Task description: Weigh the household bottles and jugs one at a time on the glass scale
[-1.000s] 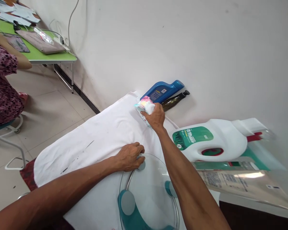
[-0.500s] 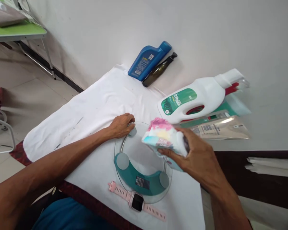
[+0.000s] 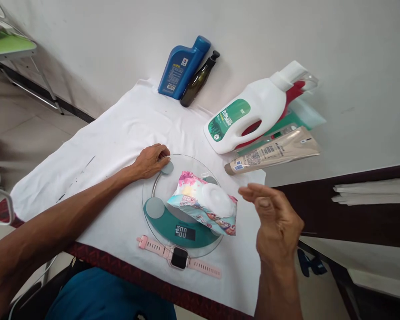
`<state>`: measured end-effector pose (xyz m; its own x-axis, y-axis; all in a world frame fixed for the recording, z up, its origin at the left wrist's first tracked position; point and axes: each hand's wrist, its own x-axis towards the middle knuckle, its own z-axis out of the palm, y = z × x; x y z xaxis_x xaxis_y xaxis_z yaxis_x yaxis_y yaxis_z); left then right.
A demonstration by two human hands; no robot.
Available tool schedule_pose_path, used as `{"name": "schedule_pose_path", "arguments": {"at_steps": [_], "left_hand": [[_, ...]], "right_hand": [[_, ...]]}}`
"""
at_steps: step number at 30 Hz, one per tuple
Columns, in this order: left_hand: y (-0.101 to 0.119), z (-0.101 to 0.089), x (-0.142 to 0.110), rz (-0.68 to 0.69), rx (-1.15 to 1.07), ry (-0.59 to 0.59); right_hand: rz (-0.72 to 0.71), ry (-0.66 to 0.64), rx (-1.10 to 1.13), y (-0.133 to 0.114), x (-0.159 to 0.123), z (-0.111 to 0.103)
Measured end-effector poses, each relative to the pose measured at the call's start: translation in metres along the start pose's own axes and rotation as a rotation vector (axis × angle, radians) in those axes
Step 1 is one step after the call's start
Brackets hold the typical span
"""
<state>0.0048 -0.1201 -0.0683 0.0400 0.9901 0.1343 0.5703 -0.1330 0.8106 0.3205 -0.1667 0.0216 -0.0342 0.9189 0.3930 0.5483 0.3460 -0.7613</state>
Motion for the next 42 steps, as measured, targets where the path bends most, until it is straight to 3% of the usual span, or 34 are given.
{"name": "schedule_pose_path", "arguments": {"at_steps": [4,9,17,42], "left_hand": [[0.001,0.0,0.001,-0.014,-0.005,-0.001],[0.0,0.0,0.002,-0.009,-0.005,-0.002],[0.001,0.001,0.003,-0.021,-0.005,0.002],[0.001,0.001,0.004,-0.023,0.012,-0.001]], "right_hand": [[0.142,0.328,0.184,0.028,-0.018,0.024],[0.287,0.457,0.267,0.037,-0.022,0.05],[0.335,0.329,0.248,0.042,-0.027,0.044],[0.323,0.32,0.128,0.046,-0.03,0.045]]}}
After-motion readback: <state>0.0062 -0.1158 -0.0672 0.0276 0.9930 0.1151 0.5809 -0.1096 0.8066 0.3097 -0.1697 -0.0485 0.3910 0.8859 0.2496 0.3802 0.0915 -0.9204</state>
